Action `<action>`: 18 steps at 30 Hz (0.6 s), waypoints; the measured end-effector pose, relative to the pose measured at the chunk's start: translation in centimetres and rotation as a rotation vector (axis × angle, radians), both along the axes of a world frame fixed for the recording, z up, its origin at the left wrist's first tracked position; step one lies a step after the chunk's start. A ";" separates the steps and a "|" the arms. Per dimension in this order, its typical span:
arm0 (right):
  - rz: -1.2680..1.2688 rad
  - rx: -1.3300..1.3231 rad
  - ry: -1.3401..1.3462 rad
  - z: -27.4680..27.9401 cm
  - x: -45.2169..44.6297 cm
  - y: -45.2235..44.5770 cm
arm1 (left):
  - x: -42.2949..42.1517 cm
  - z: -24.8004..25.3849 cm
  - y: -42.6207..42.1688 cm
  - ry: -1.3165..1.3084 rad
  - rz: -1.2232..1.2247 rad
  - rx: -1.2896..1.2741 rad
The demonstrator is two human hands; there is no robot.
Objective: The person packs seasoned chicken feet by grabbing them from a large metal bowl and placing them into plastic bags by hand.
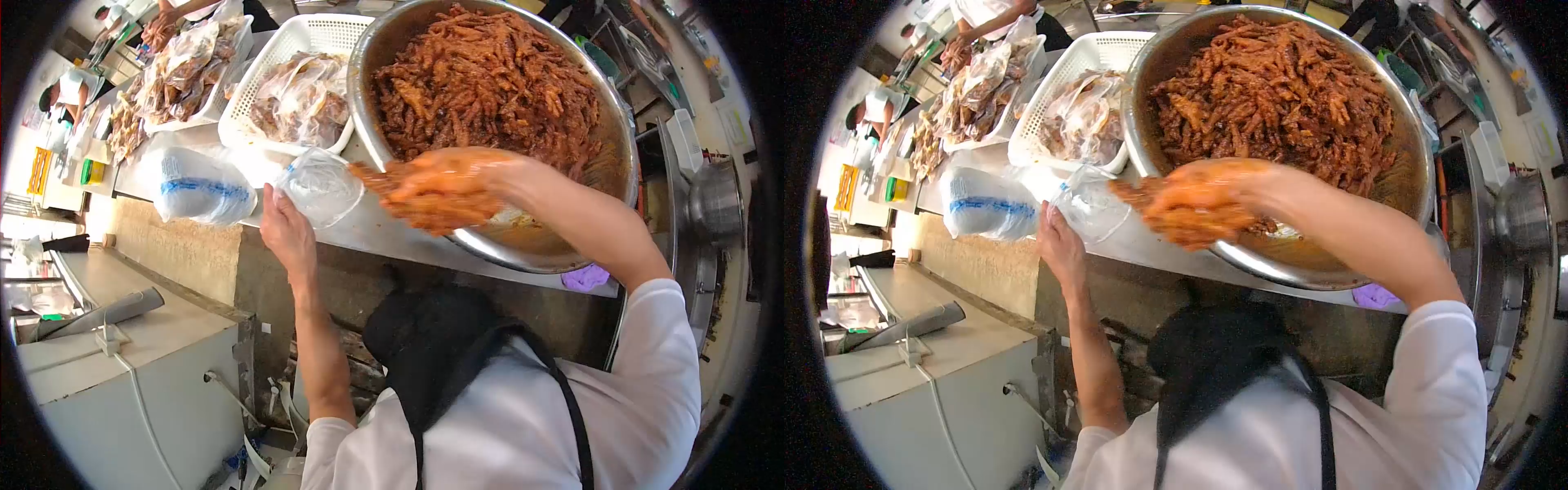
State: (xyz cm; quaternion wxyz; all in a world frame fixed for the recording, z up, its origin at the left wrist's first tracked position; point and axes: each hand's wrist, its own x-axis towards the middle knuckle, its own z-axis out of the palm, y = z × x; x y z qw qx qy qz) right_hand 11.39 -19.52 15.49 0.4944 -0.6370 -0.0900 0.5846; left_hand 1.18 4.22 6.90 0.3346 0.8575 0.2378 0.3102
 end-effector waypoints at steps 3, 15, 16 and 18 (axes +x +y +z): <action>0.262 0.971 0.636 -9.6 1.2 9.2 | -1.0 2.4 -1.4 -0.037 -0.082 -0.026; -0.488 0.568 -0.364 -3.8 3.6 9.0 | 9.1 4.3 5.1 -0.014 -0.064 0.254; -0.492 0.566 -0.507 -3.2 4.9 6.0 | 12.0 4.5 7.6 -0.258 -0.195 0.399; -0.560 0.303 -0.746 -1.6 6.5 -0.5 | 15.0 9.0 8.3 -0.355 -0.004 0.604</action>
